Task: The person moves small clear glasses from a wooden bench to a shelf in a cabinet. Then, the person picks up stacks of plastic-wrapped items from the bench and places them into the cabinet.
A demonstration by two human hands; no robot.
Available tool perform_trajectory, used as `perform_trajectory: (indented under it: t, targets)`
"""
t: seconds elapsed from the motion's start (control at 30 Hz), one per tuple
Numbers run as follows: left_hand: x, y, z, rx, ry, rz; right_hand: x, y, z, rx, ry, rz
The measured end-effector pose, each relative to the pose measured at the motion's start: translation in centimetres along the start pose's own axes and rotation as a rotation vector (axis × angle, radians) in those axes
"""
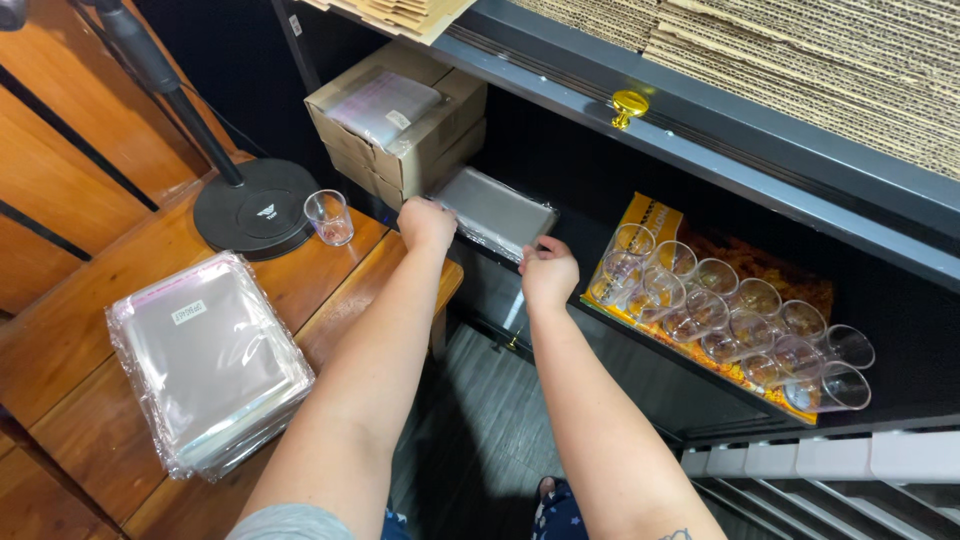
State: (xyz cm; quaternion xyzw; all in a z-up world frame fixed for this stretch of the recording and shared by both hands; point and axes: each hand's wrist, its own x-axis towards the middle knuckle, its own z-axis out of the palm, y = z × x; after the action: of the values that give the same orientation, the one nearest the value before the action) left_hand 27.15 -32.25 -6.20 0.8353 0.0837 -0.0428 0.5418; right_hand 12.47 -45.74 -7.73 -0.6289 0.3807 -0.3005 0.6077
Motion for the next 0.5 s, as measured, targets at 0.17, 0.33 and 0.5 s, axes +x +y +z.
perform_trajectory:
  t: [0.17, 0.33, 0.5]
  targets:
    - [-1.1, 0.7, 0.0, 0.197, 0.010, 0.038, -0.1, -0.2, -0.2, -0.034, 0.040, -0.018]
    - [-3.7, 0.8, -1.7, 0.125, 0.034, 0.023, -1.5, -0.1, -0.8, -0.022, 0.121, -0.107]
    - [-7.6, -1.1, -3.5, -0.252, -0.080, 0.077, -6.0, -1.4, -1.9, 0.195, 0.126, -0.114]
